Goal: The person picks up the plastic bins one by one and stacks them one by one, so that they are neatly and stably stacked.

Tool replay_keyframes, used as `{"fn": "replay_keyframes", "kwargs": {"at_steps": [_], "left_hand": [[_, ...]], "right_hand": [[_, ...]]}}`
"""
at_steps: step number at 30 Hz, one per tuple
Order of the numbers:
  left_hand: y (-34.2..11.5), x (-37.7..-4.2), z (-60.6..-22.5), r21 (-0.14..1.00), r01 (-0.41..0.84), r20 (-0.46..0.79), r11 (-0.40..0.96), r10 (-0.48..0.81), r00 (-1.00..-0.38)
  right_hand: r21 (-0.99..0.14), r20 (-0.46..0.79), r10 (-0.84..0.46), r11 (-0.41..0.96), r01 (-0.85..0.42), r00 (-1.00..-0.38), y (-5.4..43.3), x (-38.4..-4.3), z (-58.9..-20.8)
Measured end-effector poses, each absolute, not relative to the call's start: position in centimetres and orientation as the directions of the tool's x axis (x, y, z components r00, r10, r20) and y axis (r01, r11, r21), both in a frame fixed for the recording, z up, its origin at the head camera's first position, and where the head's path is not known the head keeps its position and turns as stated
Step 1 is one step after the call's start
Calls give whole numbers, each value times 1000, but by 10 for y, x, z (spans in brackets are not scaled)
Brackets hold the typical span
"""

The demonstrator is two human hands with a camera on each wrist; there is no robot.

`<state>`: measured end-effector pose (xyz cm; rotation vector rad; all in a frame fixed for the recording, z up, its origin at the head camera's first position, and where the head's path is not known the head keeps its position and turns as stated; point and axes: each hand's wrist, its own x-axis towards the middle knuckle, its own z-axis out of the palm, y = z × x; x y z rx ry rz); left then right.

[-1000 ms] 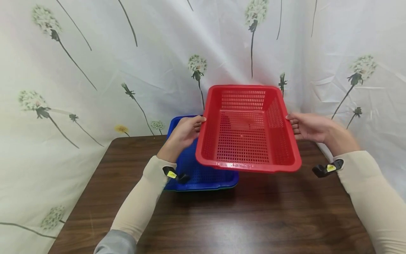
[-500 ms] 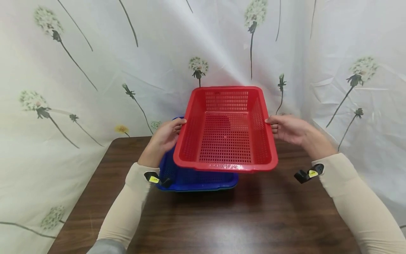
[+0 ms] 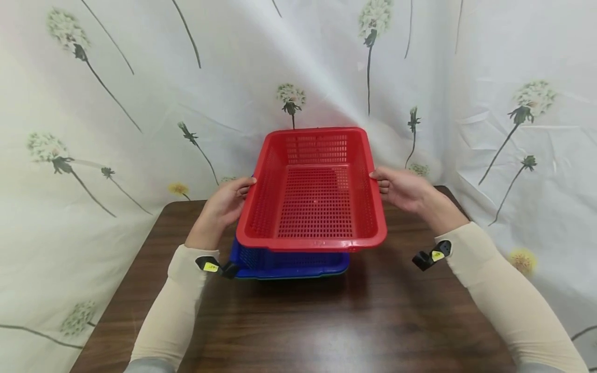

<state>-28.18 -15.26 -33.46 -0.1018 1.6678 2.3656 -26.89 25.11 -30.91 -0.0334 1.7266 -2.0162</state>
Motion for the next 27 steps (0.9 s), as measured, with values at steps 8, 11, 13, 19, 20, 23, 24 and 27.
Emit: {"fn": "replay_keyframes", "kwargs": {"at_steps": [8,11,13,19,20,23,24,27], "left_hand": [[-175,-278,-337,918,-259,-214,-299,175,-961],[-181,-277,-338,921,-267,-224,-282,176,-958],[-185,-277,-338,921,-269,-226,-281,176,-958],[-194,-276,-341,918,-274,-230,-286,176,-957],[-195,-276,-342,920,-274,-232,-281,175,-957],[-200,-276,-345,919,-280,-238,-278,177,-955],[-201,-276,-346,919,-281,-239,-276,177,-955],[-206,-275,-350,925,-277,-242,-260,161,-957]], "right_hand": [[-949,-275,-371,-41,311,-887,231,-271,-311],[-950,-261,-381,-64,307,-887,225,-272,-314],[-949,-254,-386,-77,305,-887,221,-272,-315],[-952,-252,-376,-70,299,-892,213,-273,-321],[-952,-255,-374,-67,300,-892,212,-273,-321],[-954,-252,-381,-55,294,-890,208,-272,-324],[-955,-249,-384,-55,292,-889,207,-272,-325],[-958,-241,-394,-53,284,-887,204,-273,-329]]}}
